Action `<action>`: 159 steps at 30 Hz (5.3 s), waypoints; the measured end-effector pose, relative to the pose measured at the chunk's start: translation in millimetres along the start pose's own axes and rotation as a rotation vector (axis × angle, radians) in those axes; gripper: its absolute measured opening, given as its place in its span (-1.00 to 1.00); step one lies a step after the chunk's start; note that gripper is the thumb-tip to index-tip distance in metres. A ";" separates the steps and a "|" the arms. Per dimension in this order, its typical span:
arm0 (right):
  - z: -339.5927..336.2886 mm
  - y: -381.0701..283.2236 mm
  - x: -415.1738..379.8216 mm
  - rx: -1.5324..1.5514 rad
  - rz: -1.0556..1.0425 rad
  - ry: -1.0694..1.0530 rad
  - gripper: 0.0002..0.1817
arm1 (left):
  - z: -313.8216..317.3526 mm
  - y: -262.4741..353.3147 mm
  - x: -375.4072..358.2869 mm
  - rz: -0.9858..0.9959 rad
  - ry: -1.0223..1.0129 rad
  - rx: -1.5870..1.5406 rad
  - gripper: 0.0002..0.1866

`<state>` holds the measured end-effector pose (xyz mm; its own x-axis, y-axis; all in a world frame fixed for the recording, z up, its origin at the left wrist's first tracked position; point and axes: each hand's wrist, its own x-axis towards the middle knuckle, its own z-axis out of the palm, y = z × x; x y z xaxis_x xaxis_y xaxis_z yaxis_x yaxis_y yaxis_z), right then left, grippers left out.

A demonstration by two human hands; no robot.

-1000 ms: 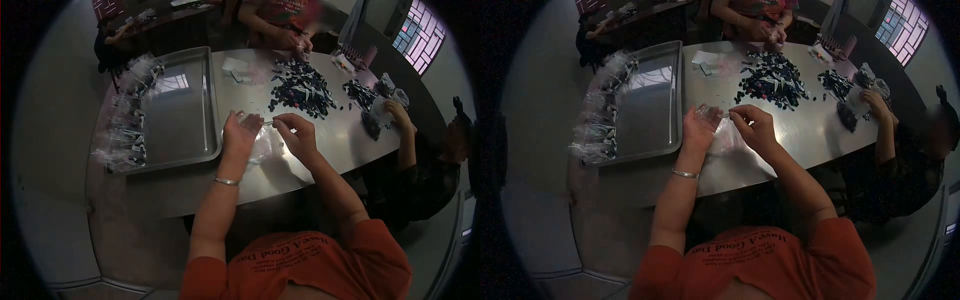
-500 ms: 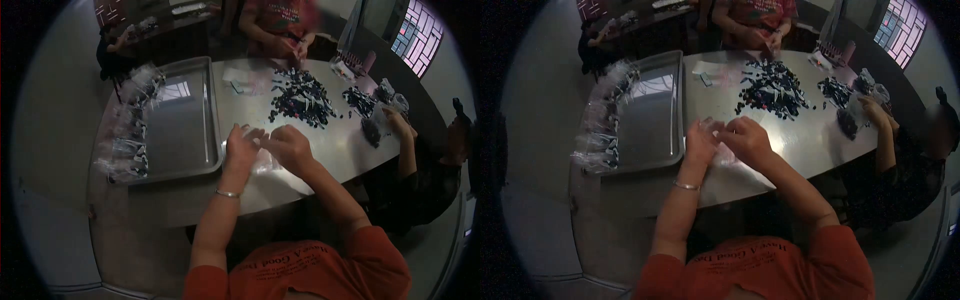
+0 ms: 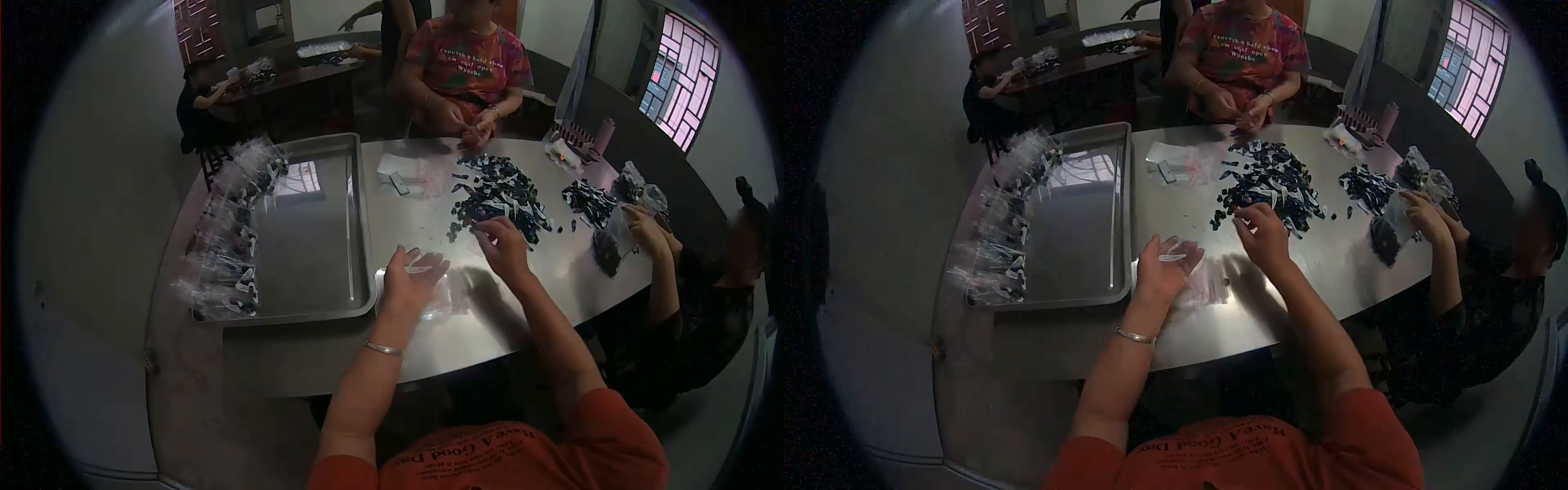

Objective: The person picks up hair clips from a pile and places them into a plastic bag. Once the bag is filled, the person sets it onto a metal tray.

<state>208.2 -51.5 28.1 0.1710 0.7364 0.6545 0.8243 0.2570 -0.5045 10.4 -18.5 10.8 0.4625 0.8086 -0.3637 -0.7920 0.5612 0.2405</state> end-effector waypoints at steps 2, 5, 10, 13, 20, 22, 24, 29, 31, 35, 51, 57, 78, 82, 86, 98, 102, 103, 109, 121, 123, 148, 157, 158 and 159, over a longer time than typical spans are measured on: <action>1.9 41.4 6.3 -0.255 -0.002 -0.056 -0.75 | -1.7 -0.6 1.9 0.003 -0.021 0.003 -0.59; 4.5 78.5 16.9 -0.428 -0.079 -0.111 -0.66 | -4.7 -0.6 4.0 0.001 -0.041 0.004 -0.59; 10.8 91.8 21.8 -0.555 -0.234 -0.062 -0.73 | -6.1 -0.3 6.5 0.006 -0.031 0.004 -0.59; 12.1 95.5 29.6 -0.575 -0.174 -0.193 -0.81 | -4.2 -1.7 4.7 0.003 -0.009 0.017 -0.59; 11.9 82.1 31.0 -0.466 -0.193 -0.180 -0.91 | -4.0 -1.0 3.5 -0.001 -0.032 0.010 -0.58; 12.0 83.1 31.6 -0.455 -0.224 -0.161 -0.94 | -1.5 -0.5 1.9 0.000 -0.024 0.005 -0.58; 12.9 88.1 33.2 -0.501 -0.239 -0.171 -0.93 | -0.1 -0.1 0.4 0.009 -0.001 0.017 -0.60; 4.2 80.1 31.6 -0.526 -0.192 -0.136 -0.93 | -1.2 -0.2 1.8 0.008 -0.007 0.024 -0.61; -0.7 75.3 31.7 -0.382 -0.211 -0.038 -0.94 | -1.5 0.1 4.0 0.000 -0.007 0.007 -0.62; -5.6 69.4 25.0 -0.209 -0.003 0.126 -0.87 | -13.8 1.2 14.9 -0.014 -0.059 -0.035 -0.64; -24.3 -60.2 -31.5 0.758 0.117 -0.162 -0.89 | -7.7 -0.6 9.9 0.001 -0.071 -0.015 -0.57; -0.7 -65.8 -24.3 -0.012 -0.596 0.094 -0.72 | -8.8 -2.9 10.7 -0.051 -0.121 0.033 -0.55; -22.2 50.7 -25.0 -0.215 0.248 -0.173 -0.84 | -3.3 -0.1 4.5 0.009 -0.050 0.091 -0.51; -25.0 85.5 -2.6 -0.332 0.301 -0.138 -0.81 | -4.9 0.1 7.4 0.005 -0.055 0.120 -0.52; -19.9 91.6 24.1 -0.450 0.358 -0.074 -0.72 | -8.4 1.1 11.8 0.008 -0.073 0.081 -0.57; -12.8 92.4 35.2 -0.311 0.513 0.049 -0.74 | -5.7 -0.7 7.0 -0.015 -0.014 0.006 -0.54; -16.2 64.9 14.1 -0.138 0.257 -0.076 -0.81 | 0.5 -0.4 3.0 0.004 0.002 0.026 -0.57; -15.5 49.7 6.8 0.020 0.286 -0.127 -0.83 | -0.2 0.4 4.2 0.000 -0.012 0.013 -0.56; -20.1 -39.9 -27.8 0.350 0.069 -0.304 -0.85 | -1.2 0.5 1.4 0.007 0.008 -0.034 -0.50; 5.0 -88.6 -25.4 -0.264 -0.548 -0.049 -0.85 | -12.2 -1.5 10.3 0.000 -0.142 0.042 -0.48; 17.6 -89.7 -29.2 -0.211 -0.528 -0.047 -0.83 | -17.7 -0.3 14.3 -0.028 -0.132 0.119 -0.44; 19.7 61.0 13.0 -0.183 0.069 -0.257 -0.84 | -7.8 10.9 9.0 0.063 -0.077 -0.058 -0.51; 58.3 63.2 42.9 -0.256 -0.097 -0.379 -0.73 | -2.4 9.6 4.0 0.073 -0.034 0.014 -0.39; 59.0 61.6 44.8 -0.303 -0.130 -0.446 -0.71 | -1.5 9.8 2.8 0.076 -0.032 0.012 -0.39; 59.1 59.0 46.0 -0.350 -0.163 -0.513 -0.70 | -1.0 9.9 2.0 0.074 -0.033 0.003 -0.39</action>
<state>232.8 34.6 -4.8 -0.1795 0.9333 0.3109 0.9602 0.2349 -0.1510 3.0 -11.5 11.6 0.4158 0.8531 -0.3150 -0.8232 0.5003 0.2683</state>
